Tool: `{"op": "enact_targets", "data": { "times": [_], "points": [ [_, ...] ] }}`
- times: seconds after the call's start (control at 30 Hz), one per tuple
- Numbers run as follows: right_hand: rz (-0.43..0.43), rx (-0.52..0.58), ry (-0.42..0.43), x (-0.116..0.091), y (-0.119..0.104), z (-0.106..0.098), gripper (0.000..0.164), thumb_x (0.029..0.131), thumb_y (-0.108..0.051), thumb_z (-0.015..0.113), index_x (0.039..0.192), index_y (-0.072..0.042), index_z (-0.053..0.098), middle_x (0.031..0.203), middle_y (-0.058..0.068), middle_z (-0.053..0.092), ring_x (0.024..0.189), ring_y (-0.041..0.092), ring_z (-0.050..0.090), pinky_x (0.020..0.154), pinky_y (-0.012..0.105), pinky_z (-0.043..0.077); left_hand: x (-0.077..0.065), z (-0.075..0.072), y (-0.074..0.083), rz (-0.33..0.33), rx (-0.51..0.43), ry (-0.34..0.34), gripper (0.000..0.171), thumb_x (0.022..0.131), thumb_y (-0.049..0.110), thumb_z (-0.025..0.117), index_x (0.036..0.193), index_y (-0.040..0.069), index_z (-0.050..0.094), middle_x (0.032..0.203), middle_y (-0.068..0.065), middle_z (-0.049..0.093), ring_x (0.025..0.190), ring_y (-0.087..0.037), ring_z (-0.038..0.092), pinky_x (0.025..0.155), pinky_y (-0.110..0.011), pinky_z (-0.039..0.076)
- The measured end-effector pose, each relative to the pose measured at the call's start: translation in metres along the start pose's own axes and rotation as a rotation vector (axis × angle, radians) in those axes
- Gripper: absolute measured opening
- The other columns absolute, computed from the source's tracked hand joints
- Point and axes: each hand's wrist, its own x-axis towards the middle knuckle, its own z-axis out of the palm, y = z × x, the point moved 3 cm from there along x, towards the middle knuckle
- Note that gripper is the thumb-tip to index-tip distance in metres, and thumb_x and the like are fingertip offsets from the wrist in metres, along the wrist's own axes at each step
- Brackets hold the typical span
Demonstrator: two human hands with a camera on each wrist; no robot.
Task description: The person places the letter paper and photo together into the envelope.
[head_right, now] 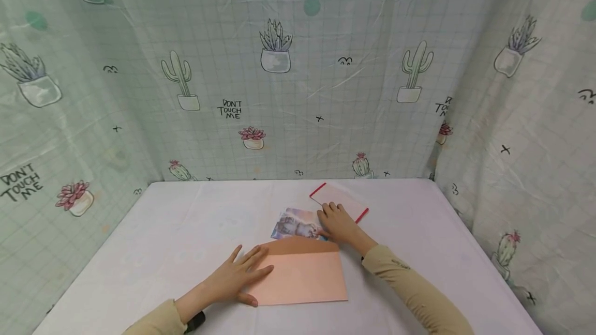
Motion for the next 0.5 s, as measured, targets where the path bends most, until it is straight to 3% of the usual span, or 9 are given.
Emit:
{"op": "enact_targets", "data": {
  "times": [0.3,0.4,0.5],
  "points": [
    [0.019,0.038,0.049,0.0012,0.0009,-0.005,0.037,0.076,-0.027,0.069,0.101,-0.008,0.049,0.086,0.007,0.047,0.074,0.02,0.038,0.063,0.033,0.035,0.0004,-0.0028,0.0002,-0.005,-0.018,0.003,0.078,0.07,0.071,0.043,0.131,0.024,0.045,0.143,-0.016,0.032,0.129,-0.031,0.036,0.093,-0.059,0.035],
    [0.059,0.112,0.025,0.0001,0.0025,-0.0057,0.031,0.079,-0.017,0.066,0.105,-0.008,0.05,0.089,0.008,0.05,0.075,0.021,0.041,0.063,0.034,0.037,0.0007,-0.0035,0.0005,0.001,-0.007,0.017,0.077,0.069,0.071,0.043,0.13,0.024,0.046,0.141,-0.016,0.034,0.128,-0.031,0.037,0.092,-0.058,0.036],
    [0.132,0.271,0.009,-0.0006,0.0057,-0.0086,0.03,0.081,-0.011,0.062,0.108,-0.006,0.051,0.091,0.009,0.054,0.079,0.021,0.048,0.067,0.035,0.042,0.0011,-0.0032,0.0005,0.004,0.005,0.025,0.077,0.069,0.072,0.043,0.13,0.024,0.046,0.141,-0.016,0.035,0.127,-0.031,0.038,0.092,-0.058,0.036]
  ]
}}
